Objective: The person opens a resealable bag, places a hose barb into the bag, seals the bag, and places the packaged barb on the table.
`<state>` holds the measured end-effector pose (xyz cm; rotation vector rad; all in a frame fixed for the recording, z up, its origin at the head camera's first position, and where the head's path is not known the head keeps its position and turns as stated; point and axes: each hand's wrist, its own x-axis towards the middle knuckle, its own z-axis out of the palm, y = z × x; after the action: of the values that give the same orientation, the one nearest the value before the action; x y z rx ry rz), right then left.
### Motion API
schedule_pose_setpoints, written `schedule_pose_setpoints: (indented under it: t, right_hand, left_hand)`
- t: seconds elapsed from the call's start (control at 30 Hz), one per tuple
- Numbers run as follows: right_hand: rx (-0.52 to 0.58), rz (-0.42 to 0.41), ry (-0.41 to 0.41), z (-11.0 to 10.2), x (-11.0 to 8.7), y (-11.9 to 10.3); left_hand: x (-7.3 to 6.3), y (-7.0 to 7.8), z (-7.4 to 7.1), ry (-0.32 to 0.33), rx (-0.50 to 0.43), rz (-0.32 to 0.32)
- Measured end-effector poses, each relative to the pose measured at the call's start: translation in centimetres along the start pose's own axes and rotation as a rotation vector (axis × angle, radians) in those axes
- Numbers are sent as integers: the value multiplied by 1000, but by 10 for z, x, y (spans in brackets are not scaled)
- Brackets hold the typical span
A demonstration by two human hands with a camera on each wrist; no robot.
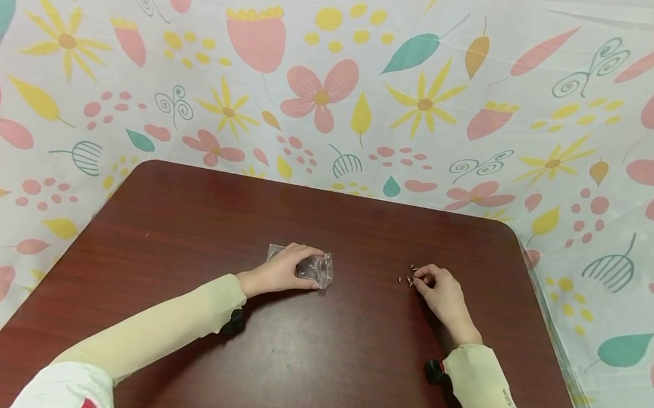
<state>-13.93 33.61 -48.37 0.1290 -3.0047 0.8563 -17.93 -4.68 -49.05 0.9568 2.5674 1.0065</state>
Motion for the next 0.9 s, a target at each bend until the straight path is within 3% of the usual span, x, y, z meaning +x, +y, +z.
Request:
schedule_pose_setpoints:
  t: [0.6, 0.9]
  right_hand:
    - [-4, 28, -37, -1, -3, -2]
    - [-17, 36, -49, -5, -6, -3]
  left_hand:
    - [-3, 1, 2, -7, 0, -17]
    - [-2, 2, 1, 4, 13, 7]
